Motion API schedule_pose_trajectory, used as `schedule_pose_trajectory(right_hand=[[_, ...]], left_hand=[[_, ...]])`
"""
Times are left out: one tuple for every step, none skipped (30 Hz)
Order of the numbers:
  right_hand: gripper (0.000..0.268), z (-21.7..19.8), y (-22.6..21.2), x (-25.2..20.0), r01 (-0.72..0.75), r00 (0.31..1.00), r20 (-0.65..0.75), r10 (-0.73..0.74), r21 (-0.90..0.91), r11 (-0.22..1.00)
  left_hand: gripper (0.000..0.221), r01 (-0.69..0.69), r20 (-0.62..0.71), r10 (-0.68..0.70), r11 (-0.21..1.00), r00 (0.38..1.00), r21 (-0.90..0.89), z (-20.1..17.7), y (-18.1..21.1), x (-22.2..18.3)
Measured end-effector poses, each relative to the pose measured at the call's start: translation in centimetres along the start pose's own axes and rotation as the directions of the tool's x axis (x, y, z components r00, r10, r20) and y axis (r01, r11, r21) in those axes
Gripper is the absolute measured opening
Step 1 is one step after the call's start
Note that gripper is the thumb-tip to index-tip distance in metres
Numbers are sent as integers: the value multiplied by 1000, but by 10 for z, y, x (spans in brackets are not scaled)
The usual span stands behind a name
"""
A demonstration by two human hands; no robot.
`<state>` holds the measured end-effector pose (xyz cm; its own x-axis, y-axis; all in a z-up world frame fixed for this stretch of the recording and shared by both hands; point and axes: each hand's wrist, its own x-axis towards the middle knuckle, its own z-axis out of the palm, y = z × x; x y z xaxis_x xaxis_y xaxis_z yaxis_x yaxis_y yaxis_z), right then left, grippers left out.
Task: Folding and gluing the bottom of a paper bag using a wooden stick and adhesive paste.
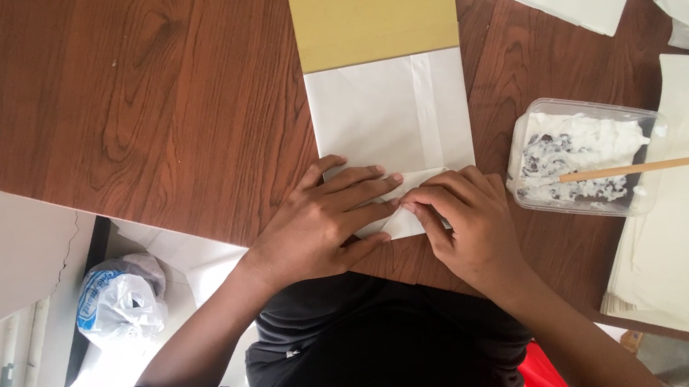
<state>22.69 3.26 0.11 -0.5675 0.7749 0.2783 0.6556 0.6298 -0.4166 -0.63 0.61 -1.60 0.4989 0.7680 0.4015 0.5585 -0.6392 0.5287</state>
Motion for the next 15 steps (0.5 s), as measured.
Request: schedule_pose_trajectory(right_hand=[[5, 0, 0, 0, 23, 1000, -7, -23, -25, 999], [6, 1, 0, 0, 45, 999, -14, -46, -49, 998], [6, 2, 1, 0, 44, 999, -15, -44, -49, 998], [6, 2, 1, -1, 50, 998, -33, -52, -57, 997], [7, 3, 1, -1, 57, 997, -51, -60, -65, 996], [7, 2, 1, -1, 56, 997, -52, -60, -65, 996], [9, 2, 0, 0, 37, 997, -68, -41, -60, 998], [13, 1, 0, 1, 18, 996, -85, -23, -54, 998], [13, 2, 0, -1, 17, 996, -86, -21, -54, 998], [17, 3, 1, -2, -40, 997, -70, 38, -37, 999], [23, 5, 2, -4, -98, 994, -56, 97, -22, 995], [23, 4, 2, -3, -100, 993, -59, 98, -22, 995], [30, 3, 2, -2, -106, 991, -84, 107, 17, 994], [38, 2, 2, -1, -112, 987, -110, 117, 57, 992], [38, 3, 3, -2, -113, 986, -113, 119, 57, 992]], left_hand=[[28, 8, 1, -8, 1000, 1000, -12, 0, 0, 0], [29, 15, 2, -15, 1000, 1000, -23, 0, 0, 1], [29, 14, 3, -14, 1000, 1000, -23, -1, 0, 1], [32, 14, 5, -14, 1000, 1000, -22, -1, 0, 2], [35, 14, 6, -14, 1000, 1000, -21, -2, 0, 3], [35, 13, 7, -13, 1000, 1000, -20, -2, 0, 3], [28, 1, 13, -1, 1000, 1000, -7, -2, 0, 3], [20, -10, 20, 10, 1000, 1000, 6, -3, 0, 3], [20, -11, 21, 11, 1000, 1000, 6, -3, 0, 3], [23, -17, 23, 17, 1000, 1000, 25, -3, 1, 2], [26, -25, 25, 24, 999, 999, 44, -3, 1, 3], [26, -28, 26, 27, 999, 999, 45, -3, 0, 2], [23, -29, 26, 27, 998, 999, 49, -2, 0, 2], [19, -29, 25, 28, 998, 999, 53, -2, 0, 1], [19, -32, 27, 30, 998, 999, 54, -2, 0, 2]])
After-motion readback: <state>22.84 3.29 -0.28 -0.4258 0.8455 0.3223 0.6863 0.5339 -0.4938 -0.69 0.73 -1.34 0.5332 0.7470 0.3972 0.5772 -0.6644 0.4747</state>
